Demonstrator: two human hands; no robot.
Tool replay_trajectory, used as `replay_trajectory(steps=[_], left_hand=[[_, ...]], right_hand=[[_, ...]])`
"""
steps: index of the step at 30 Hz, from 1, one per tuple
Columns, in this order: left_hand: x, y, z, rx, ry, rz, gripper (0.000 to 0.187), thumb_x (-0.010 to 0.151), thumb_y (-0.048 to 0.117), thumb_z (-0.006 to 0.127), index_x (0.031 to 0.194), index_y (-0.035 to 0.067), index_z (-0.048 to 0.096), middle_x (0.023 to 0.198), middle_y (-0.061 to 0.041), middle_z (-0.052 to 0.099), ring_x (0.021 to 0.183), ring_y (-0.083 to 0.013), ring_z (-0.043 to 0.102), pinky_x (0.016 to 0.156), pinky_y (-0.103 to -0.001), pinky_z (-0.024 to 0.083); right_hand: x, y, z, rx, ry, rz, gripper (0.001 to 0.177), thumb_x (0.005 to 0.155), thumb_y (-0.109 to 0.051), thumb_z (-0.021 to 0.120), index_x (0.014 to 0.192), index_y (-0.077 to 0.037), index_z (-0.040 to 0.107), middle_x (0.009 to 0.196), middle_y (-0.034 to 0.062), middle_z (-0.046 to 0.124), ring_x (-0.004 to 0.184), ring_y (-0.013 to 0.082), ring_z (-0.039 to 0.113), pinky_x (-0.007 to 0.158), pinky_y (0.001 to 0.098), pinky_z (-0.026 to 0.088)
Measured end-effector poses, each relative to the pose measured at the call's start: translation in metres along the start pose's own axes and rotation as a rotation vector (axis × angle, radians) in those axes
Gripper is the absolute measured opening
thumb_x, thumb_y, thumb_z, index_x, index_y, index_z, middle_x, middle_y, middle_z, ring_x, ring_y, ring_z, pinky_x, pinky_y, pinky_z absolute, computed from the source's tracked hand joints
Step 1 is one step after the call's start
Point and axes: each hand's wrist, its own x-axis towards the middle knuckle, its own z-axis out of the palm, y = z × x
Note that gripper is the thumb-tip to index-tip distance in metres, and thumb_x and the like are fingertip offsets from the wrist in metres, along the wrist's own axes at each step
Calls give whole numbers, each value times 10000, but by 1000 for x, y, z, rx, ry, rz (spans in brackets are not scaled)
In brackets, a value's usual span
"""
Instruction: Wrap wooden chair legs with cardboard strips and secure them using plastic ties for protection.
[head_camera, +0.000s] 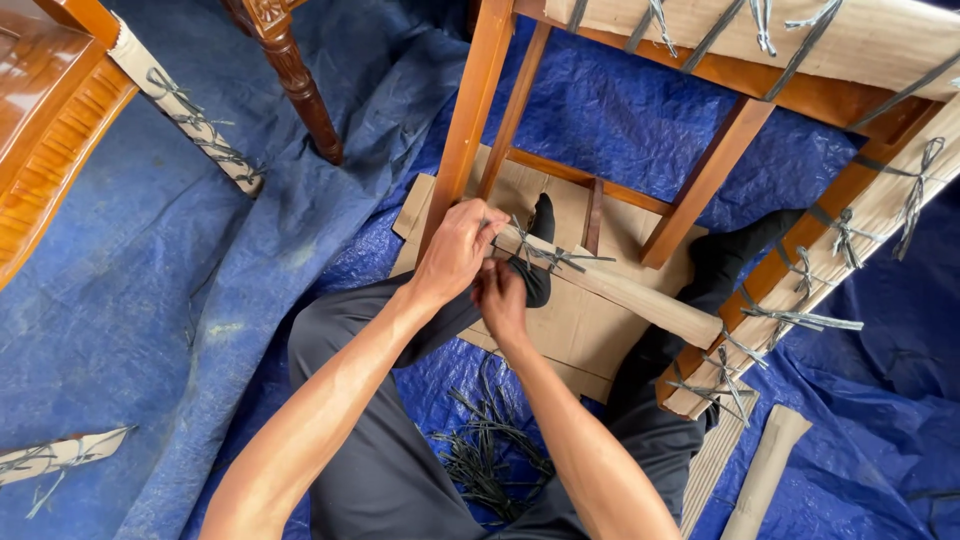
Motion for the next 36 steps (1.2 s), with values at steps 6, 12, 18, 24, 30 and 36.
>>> replay_trajectory(steps=[6,12,18,24,30,36], left_hand=[[-40,5,18,-55,271,-187,186,942,182,751,957,6,692,1085,-121,650,920,-269,685,823,-367,546],[-35,-9,24,-416,197,-663,358,905,289,771,877,-38,629,877,-76,637,736,-137,722,585,-302,537],[-34,-20,21,-480,146,-727,325,901,310,799,826,13,691,703,17,628,628,-59,525,543,-250,437],[-32,-10,18,-535,218,-673,317,914,273,811,769,23,682,685,70,528,621,-29,435,527,-236,357],[-25,-10,12,-529,250,-629,283,922,256,808,840,14,686,722,61,533,652,-32,433,549,-223,363],[-56,-17,16,-301,235,-579,240,937,222,739,988,5,649,829,31,621,770,-52,554,699,-234,479]], right_hand=[[-28,16,23,-407,-59,-376,142,924,-62,642,961,76,644,822,288,703,790,458,686,664,494,497],[-54,-31,15,-449,-164,-262,168,924,-44,542,1024,56,633,832,281,694,810,471,681,689,517,513],[-59,-98,-17,-560,-66,-499,106,919,-55,614,989,1,671,848,208,697,745,368,708,675,454,560],[-10,-151,-48,-853,8,-933,209,915,-26,666,1121,-38,697,1039,98,645,963,312,635,795,428,534],[33,-132,-61,-817,-230,-847,112,930,-74,699,1035,-38,708,1050,105,690,956,296,676,782,393,557],[50,-154,-60,-518,-261,-246,154,1015,-157,637,996,-33,728,873,52,760,733,136,697,651,312,534]])
